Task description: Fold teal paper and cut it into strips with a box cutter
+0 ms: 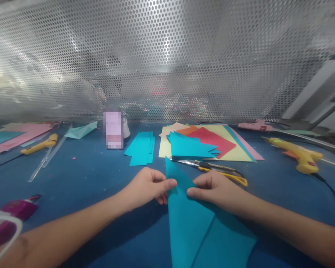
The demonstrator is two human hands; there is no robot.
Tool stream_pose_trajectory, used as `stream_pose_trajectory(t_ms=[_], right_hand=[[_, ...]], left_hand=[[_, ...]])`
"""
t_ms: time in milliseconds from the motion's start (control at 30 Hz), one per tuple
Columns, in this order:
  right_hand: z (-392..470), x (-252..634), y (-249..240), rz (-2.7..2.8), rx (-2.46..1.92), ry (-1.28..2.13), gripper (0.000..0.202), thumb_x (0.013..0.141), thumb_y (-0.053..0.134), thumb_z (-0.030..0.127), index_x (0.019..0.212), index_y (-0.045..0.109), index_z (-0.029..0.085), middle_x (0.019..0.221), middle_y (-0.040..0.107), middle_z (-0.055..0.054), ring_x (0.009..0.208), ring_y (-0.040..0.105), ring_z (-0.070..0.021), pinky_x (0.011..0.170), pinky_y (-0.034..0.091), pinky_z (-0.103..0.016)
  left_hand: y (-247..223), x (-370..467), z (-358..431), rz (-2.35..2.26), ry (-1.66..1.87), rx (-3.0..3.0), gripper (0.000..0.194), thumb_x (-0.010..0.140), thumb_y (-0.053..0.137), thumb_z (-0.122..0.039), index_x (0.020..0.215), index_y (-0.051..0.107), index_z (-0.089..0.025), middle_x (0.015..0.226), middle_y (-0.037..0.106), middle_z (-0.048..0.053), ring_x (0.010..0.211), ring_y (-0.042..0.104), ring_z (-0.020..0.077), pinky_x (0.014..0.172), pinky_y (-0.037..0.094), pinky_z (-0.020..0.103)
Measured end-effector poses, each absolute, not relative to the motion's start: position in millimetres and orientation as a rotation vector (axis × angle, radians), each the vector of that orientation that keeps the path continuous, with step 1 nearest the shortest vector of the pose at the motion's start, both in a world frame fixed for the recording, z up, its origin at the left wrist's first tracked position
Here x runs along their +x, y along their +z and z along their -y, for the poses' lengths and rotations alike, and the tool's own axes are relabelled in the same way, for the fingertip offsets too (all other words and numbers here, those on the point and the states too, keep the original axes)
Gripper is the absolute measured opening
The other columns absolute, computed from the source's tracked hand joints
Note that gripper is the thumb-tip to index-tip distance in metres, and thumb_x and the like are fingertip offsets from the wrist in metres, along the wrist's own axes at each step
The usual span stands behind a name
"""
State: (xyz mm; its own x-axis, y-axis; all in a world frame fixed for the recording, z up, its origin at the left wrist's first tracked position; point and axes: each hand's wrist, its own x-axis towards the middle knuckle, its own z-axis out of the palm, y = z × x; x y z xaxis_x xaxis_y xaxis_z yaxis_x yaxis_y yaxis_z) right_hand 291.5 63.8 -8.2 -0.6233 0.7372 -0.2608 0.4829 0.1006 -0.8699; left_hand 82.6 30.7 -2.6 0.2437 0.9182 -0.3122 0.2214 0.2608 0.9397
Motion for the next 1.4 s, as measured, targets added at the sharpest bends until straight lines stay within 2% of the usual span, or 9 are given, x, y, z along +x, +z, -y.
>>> stream_pose_trajectory(t_ms=[300,500,567,667,833,967,1167,1267,1400], right_hand=[[-65,293,-12,2.095,-1.204,1.55,0.059,0.068,0.066,0.062,0.05,0.029,0.02,0.05,0.021,0.008,0.049,0.018,-0.007,0.045,0.014,-0.026],[-65,293,-12,2.044,-1.187,1.571,0.058,0.069,0.066,0.062,0.05,0.029,0.02,0.051,0.021,0.008,0.049,0.019,-0.0069,0.045,0.013,-0.025],[-64,293,-12,2.017,-1.185,1.572,0.058,0.068,0.067,0.062,0.049,0.03,0.02,0.051,0.021,0.008,0.049,0.019,-0.0068,0.045,0.014,-0.025],[-64,296,-10,1.937,-1.193,1.574,0.055,0.068,0.066,0.063,0.05,0.036,0.02,0.05,0.026,0.007,0.048,0.023,-0.007,0.045,0.018,-0.024],[-68,298,-9,1.868,-1.201,1.543,0.053,0.067,0.067,0.063,0.05,0.043,0.019,0.049,0.034,0.006,0.047,0.028,-0.0073,0.044,0.024,-0.024],[-67,297,-8,1.828,-1.186,1.563,0.049,0.067,0.067,0.064,0.057,0.059,0.017,0.051,0.048,0.002,0.047,0.038,-0.0094,0.044,0.033,-0.025],[-68,300,1,1.735,-1.208,1.48,0.046,0.068,0.068,0.062,0.059,0.062,0.018,0.054,0.056,0.0,0.051,0.048,-0.0127,0.047,0.038,-0.026],[-71,302,5,1.732,-1.232,1.461,0.047,0.067,0.067,0.063,0.057,0.06,0.018,0.054,0.054,0.0,0.051,0.047,-0.0129,0.048,0.039,-0.027],[-69,300,5,1.801,-1.22,1.428,0.053,0.066,0.065,0.066,0.05,0.047,0.019,0.049,0.04,0.004,0.048,0.035,-0.0092,0.045,0.031,-0.025]], left_hand=[[-1,80,-28,-1.243,0.494,1.357,0.045,0.073,0.067,-0.054,0.052,0.053,-0.016,0.048,0.061,0.0,0.04,0.051,0.0086,0.041,0.038,0.019],[-1,79,-24,-1.253,0.404,1.376,0.05,0.068,0.068,-0.06,0.05,0.049,-0.017,0.046,0.06,-0.001,0.033,0.039,0.0052,0.036,0.027,0.018],[1,79,-24,-1.241,0.419,1.396,0.05,0.07,0.067,-0.06,0.05,0.05,-0.017,0.045,0.058,-0.001,0.034,0.042,0.0058,0.036,0.026,0.018],[3,78,-24,-1.198,0.412,1.4,0.048,0.072,0.065,-0.058,0.053,0.054,-0.016,0.046,0.059,-0.001,0.037,0.046,0.0073,0.036,0.027,0.018],[7,78,-25,-1.163,0.437,1.359,0.047,0.069,0.069,-0.057,0.05,0.052,-0.017,0.045,0.058,-0.002,0.034,0.039,0.0059,0.037,0.027,0.019],[7,78,-24,-1.133,0.473,1.332,0.049,0.067,0.073,-0.055,0.047,0.048,-0.017,0.039,0.049,-0.005,0.037,0.047,0.0076,0.042,0.03,0.019],[3,78,-21,-1.066,0.42,1.308,0.045,0.07,0.07,-0.053,0.051,0.052,-0.017,0.046,0.054,-0.003,0.044,0.054,0.0106,0.048,0.035,0.022],[5,77,-21,-1.051,0.4,1.296,0.048,0.072,0.068,-0.055,0.048,0.047,-0.018,0.04,0.048,-0.005,0.039,0.049,0.009,0.048,0.032,0.022],[4,76,-22,-1.087,0.381,1.411,0.054,0.076,0.059,-0.066,0.054,0.048,-0.018,0.042,0.052,-0.004,0.039,0.044,0.0081,0.048,0.029,0.022]])
